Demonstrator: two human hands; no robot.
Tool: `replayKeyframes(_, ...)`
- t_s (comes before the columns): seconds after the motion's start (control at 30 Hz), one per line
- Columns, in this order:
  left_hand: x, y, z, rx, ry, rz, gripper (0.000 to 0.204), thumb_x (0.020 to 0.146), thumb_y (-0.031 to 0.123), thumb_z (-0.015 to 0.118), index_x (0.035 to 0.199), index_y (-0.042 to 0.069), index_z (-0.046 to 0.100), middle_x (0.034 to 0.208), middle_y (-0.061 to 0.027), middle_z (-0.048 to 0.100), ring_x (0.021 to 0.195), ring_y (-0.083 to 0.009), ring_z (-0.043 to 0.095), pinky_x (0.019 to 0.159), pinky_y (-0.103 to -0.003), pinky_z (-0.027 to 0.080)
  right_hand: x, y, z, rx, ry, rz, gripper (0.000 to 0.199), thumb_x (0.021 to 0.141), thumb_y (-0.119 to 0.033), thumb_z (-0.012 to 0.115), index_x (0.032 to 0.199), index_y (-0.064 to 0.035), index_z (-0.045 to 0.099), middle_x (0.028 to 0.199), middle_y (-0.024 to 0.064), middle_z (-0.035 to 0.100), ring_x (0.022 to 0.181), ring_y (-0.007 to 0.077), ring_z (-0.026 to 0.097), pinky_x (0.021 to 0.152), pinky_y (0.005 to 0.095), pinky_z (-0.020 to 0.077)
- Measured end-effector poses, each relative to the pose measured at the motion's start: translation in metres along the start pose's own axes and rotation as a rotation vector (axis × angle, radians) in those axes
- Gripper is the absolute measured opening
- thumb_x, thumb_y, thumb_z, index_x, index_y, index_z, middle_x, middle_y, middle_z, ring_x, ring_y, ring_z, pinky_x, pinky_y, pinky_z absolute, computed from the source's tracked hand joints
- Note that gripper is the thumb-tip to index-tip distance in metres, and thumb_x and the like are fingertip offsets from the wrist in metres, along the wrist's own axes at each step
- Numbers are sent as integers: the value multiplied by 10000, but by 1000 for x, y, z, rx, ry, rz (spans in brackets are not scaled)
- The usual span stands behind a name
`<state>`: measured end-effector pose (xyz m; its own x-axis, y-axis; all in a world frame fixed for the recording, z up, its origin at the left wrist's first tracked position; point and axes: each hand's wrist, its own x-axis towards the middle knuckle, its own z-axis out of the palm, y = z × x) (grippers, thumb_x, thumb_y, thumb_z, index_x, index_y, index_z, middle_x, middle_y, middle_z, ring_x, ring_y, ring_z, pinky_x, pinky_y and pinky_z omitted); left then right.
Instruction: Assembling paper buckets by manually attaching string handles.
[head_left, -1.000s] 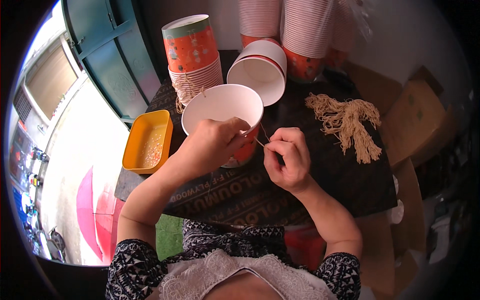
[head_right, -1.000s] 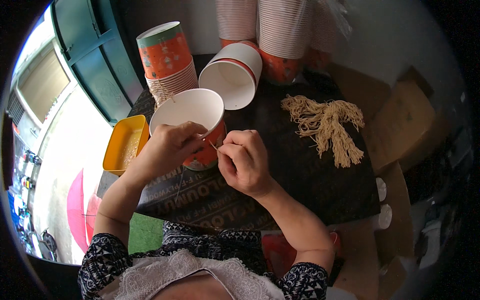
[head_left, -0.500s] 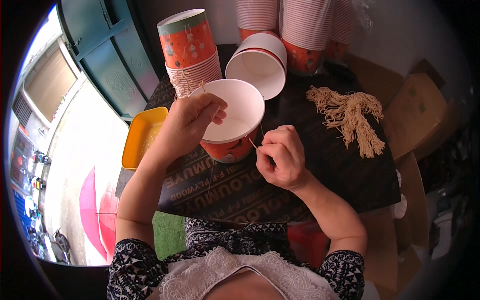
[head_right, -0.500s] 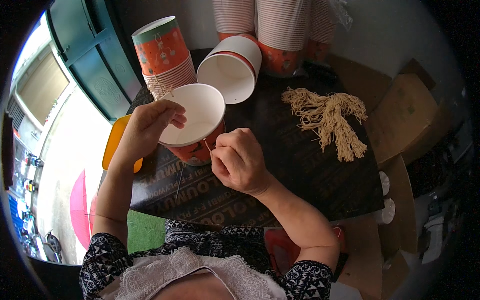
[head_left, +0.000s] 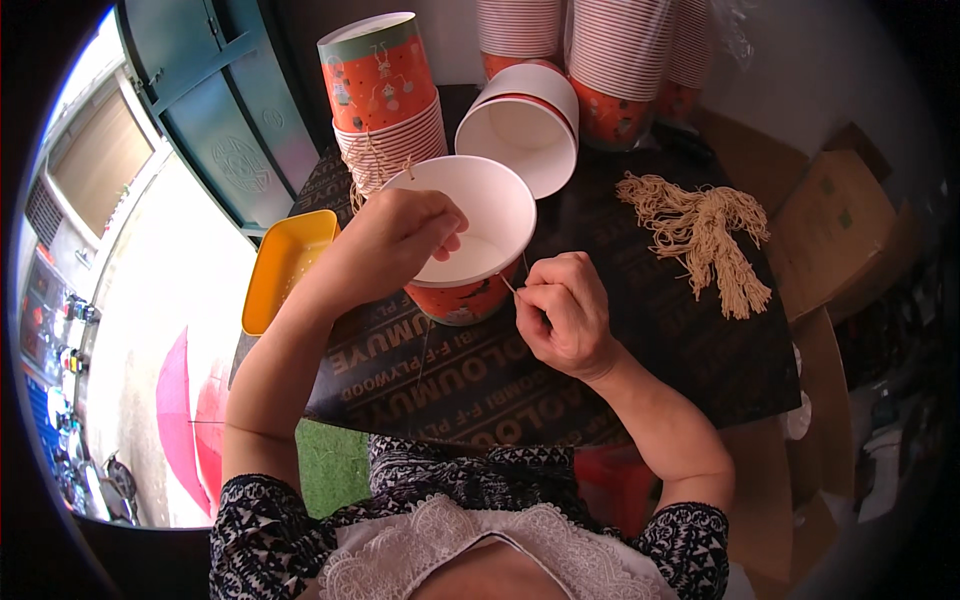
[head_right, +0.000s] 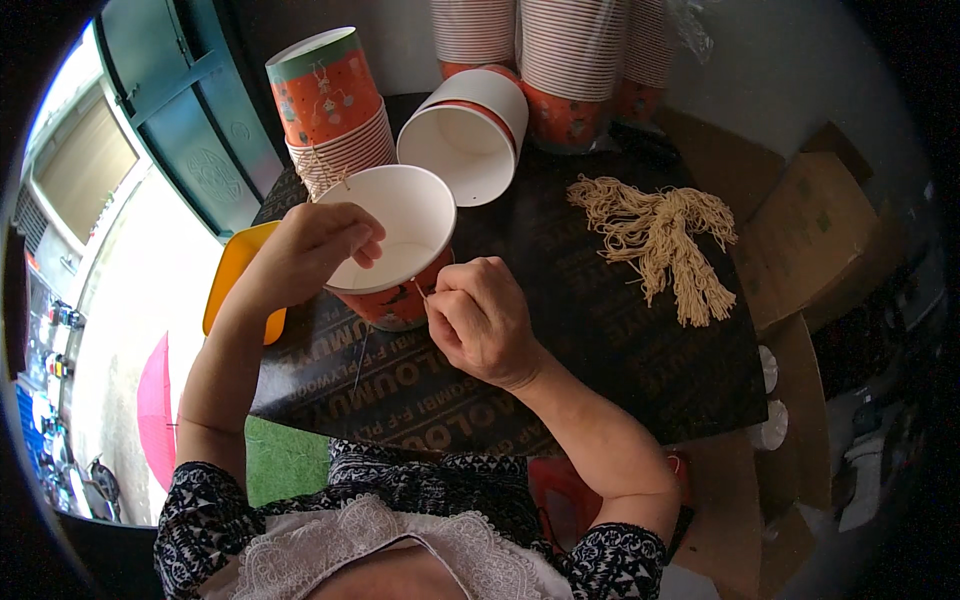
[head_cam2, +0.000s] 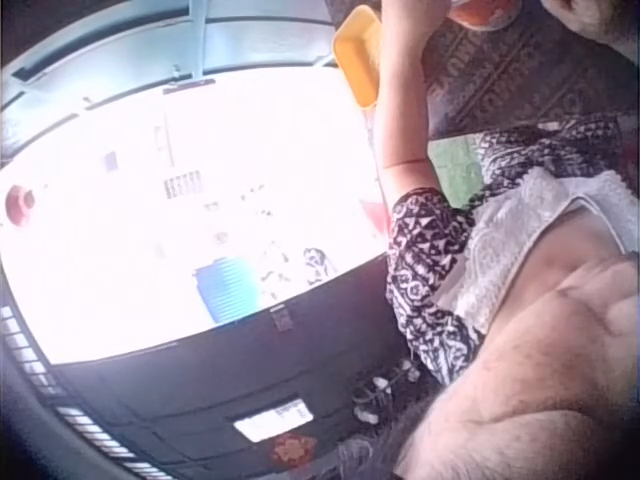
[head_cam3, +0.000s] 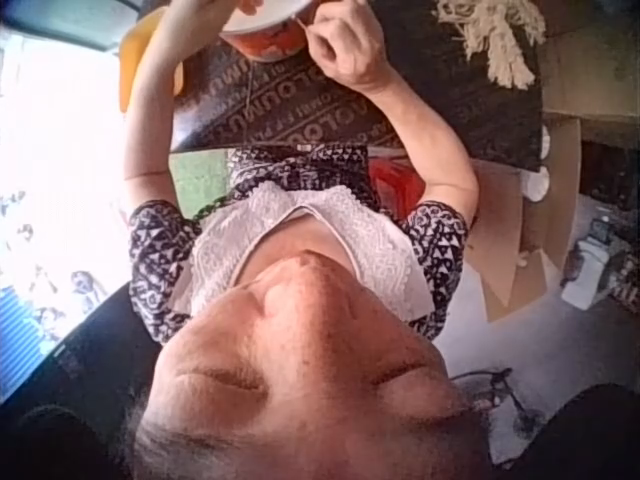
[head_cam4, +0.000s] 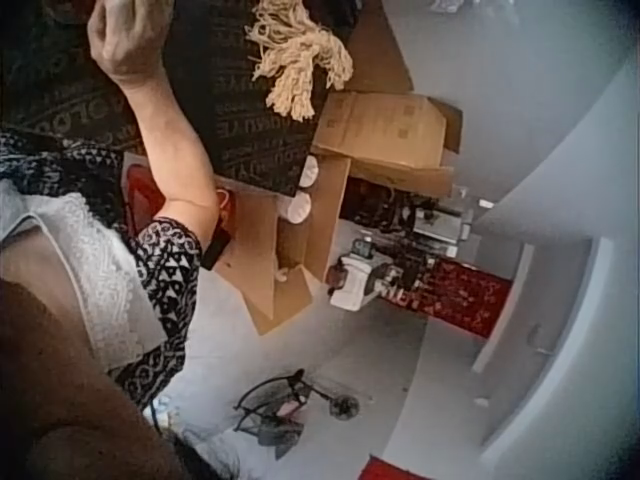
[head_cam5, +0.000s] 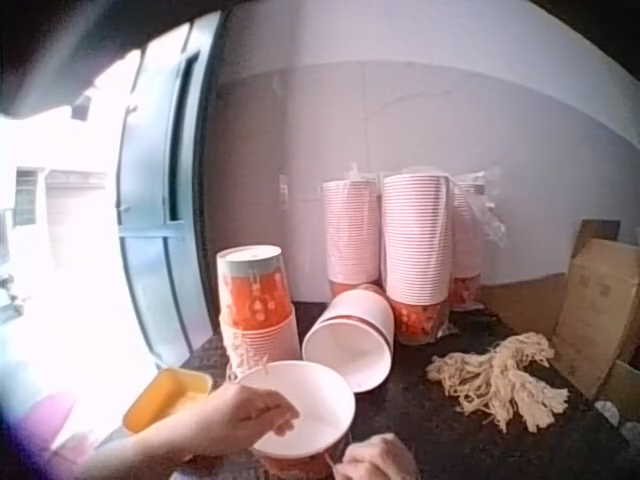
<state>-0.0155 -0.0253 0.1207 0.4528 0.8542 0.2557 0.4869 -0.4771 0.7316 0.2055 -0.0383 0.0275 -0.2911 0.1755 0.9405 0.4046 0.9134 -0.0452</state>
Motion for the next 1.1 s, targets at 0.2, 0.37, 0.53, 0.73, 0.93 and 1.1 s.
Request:
replayKeyframes(0.2,4,3,0,48,-72,-39,200,967,60,510,1000,-76,652,837,-105,689,798,-163,681,759,-287,544,0,1,2,12,-11,13,261,678,88,697,832,-51,538,879,77,529,720,220,529,643,324,438)
replayKeyframes(0.37,10,-6,-1,-5,-152,61,190,917,55,538,1032,-45,652,816,-122,679,739,-190,668,701,-308,532,0,2,5,17,-6,13,253,678,86,700,822,-49,540,880,79,533,708,225,531,639,329,440)
replayKeyframes(0.53,18,1,-2,76,-282,197,241,906,68,554,1118,10,655,899,-125,689,872,-219,662,797,-321,509,0,4,10,26,9,32,242,682,85,699,813,-44,543,882,82,537,705,235,537,638,339,444)
replayKeyframes(0.73,26,-4,-3,197,-469,230,252,913,72,582,1150,24,649,1017,-109,685,881,-206,657,824,-313,514,4,5,14,12,14,36,213,707,65,703,821,-32,552,894,89,546,723,248,551,642,344,457)
replayKeyframes(0.93,25,0,0,232,-452,133,182,878,156,597,959,27,696,835,-147,672,786,-257,630,736,-349,479,4,5,15,-1,14,44,188,736,49,707,820,-30,559,900,91,551,732,247,558,635,334,462)
replayKeyframes(1.1,23,-1,5,219,-349,157,163,839,158,618,865,20,702,725,-143,651,663,-263,613,642,-357,479,7,4,10,-69,-33,52,183,765,16,713,886,-27,582,841,79,571,738,240,574,682,356,460)
